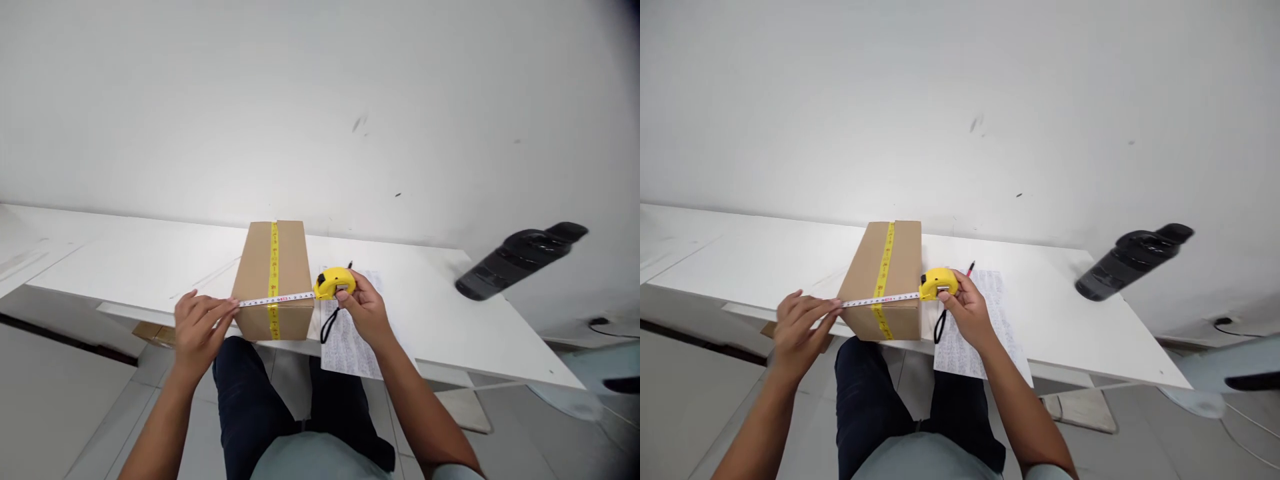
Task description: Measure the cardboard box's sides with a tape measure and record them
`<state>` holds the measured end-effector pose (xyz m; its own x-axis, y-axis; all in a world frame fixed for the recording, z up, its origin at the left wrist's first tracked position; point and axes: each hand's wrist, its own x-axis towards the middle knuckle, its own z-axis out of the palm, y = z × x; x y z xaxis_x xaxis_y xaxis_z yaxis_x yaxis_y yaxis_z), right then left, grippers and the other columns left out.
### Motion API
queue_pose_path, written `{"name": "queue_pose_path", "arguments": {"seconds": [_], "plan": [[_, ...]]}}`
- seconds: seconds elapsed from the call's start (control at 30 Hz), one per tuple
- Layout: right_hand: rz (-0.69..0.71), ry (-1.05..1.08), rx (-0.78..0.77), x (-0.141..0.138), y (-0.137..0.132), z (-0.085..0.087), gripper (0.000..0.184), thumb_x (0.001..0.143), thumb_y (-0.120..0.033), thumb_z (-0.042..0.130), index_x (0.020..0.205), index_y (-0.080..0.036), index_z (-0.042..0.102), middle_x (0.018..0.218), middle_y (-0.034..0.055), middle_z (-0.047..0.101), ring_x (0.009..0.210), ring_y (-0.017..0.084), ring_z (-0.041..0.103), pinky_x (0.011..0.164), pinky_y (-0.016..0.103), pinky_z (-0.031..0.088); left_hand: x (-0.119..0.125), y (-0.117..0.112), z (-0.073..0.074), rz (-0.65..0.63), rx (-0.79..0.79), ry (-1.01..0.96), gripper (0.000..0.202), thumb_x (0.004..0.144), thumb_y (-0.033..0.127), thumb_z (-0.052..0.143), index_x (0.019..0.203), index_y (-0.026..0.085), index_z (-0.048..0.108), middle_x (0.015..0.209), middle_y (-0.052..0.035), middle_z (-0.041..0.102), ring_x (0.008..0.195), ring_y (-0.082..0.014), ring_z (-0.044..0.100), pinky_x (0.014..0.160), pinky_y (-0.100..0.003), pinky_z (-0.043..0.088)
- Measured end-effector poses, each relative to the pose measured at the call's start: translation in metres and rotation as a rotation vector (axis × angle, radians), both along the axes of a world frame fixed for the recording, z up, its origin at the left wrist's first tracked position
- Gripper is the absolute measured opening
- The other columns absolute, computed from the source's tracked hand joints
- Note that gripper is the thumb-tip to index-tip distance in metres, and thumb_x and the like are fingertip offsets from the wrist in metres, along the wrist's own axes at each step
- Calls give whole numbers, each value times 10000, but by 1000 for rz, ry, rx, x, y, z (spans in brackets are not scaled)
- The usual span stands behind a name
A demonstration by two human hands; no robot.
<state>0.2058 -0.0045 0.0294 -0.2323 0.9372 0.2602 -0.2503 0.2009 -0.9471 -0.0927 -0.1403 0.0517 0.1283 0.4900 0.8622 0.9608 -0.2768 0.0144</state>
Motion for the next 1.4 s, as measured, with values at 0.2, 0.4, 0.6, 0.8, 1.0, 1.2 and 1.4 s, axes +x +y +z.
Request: {"name": "queue_pose_path", "arguments": {"seconds": [0.2,0.4,0.6,0.8,1.0,1.2,1.4], "plan": [[180,98,-151,26,-48,-4,507,655,-544,896,988,-234,671,790,0,688,639,127,591,582,248,511,55,-36,2,-168,36,103,408,742,89,854,1068,269,688,785,41,787,757,-148,651,1214,-375,363],[324,189,-512,28,-102,-68,575,603,-603,905,941,-220,642,763,-18,642,563,91,511,484,199,408,135,-19,-45,-560,21,-37,225,805,127,813,966,225,689,744,44,747,738,-118,678,1131,-401,467],[329,193,-518,40,-121,-105,609,688,-708,801,1012,-211,660,830,6,646,720,143,593,693,276,482,162,13,-92,-614,-416,-364,856,716,730,729,1377,226,522,1120,-146,726,1043,-278,713,900,-434,594],[138,-987,205,72,-8,-65,637,1080,-493,155,929,-184,690,822,72,667,766,195,621,717,315,474,179,37,-104,-706,-810,-689,657,812,574,751,1336,274,493,1235,-125,685,1111,-272,691,940,-418,555],[103,-1510,432,62,153,-38,519,977,-57,389,1476,-178,465,1277,220,643,1018,270,668,874,376,434,197,90,-101,-644,-1007,-702,537,766,457,794,1204,245,568,1189,-88,687,1028,-239,665,897,-382,527],[162,-1432,549,54,193,-49,276,921,-66,524,1167,-146,619,1122,163,719,1021,237,651,882,330,403,196,116,-108,-605,-1080,-887,492,797,467,749,1162,206,548,1032,-61,690,834,-174,623,757,-316,502],[-245,-1121,349,123,174,-75,364,1044,-440,329,1067,-179,583,887,78,698,768,200,609,745,315,437,192,115,-111,-612,-1097,-848,476,800,443,753,1173,228,552,1077,-50,679,860,-173,628,771,-313,511]]}}
